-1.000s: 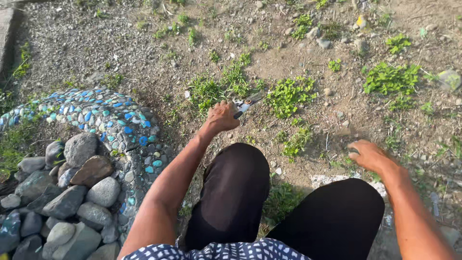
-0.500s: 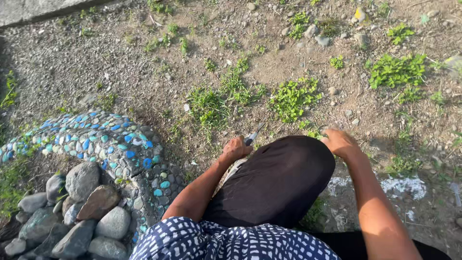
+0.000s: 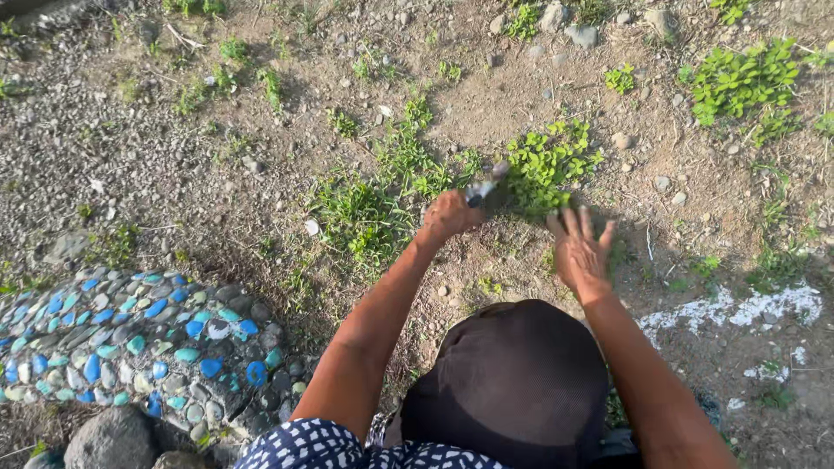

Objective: The person uses shears to cut weeds from the ground near a stone structure and pulls remaining small plants by hand, piling the debris on the soil.

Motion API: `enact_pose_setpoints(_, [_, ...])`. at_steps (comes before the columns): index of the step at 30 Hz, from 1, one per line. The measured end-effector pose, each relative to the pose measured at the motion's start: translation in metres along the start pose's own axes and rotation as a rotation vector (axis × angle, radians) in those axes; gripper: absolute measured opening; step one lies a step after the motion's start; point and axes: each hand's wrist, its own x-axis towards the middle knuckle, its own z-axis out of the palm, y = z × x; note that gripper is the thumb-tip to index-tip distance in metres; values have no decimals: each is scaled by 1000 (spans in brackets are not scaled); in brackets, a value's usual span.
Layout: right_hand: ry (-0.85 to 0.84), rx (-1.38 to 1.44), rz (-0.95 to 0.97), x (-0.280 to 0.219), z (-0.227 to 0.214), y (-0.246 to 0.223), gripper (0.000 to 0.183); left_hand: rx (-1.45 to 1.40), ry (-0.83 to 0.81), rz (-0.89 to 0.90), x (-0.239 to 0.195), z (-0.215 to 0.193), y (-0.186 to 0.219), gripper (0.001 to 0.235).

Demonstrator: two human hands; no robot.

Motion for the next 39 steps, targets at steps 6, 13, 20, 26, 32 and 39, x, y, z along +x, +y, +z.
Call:
enact_pose_setpoints(6, [-177, 845, 271, 38, -30, -7, 54, -331, -129, -231, 8, -51, -22, 52])
enact_pose_setpoints(13, [-430, 630, 375, 80, 8, -56, 24, -433, -636, -161, -52, -40, 19, 34])
enact_pose_setpoints(20, [-469, 898, 362, 86, -10, -19, 21, -660, -708, -314, -32, -28, 19, 29])
enact_pose_setpoints(26, [153, 742, 162, 66, -63, -17, 26, -749, -389, -446, -47, -36, -3, 27])
enact_pose_setpoints(32, [-306, 1089, 110, 93, -54, -64, 51, -869, -249, -467, -87, -59, -2, 40])
enact_pose_setpoints(39, [-267, 863, -8, 99, -12, -57, 25, -1139, -488, -489, -115, -55, 10, 34])
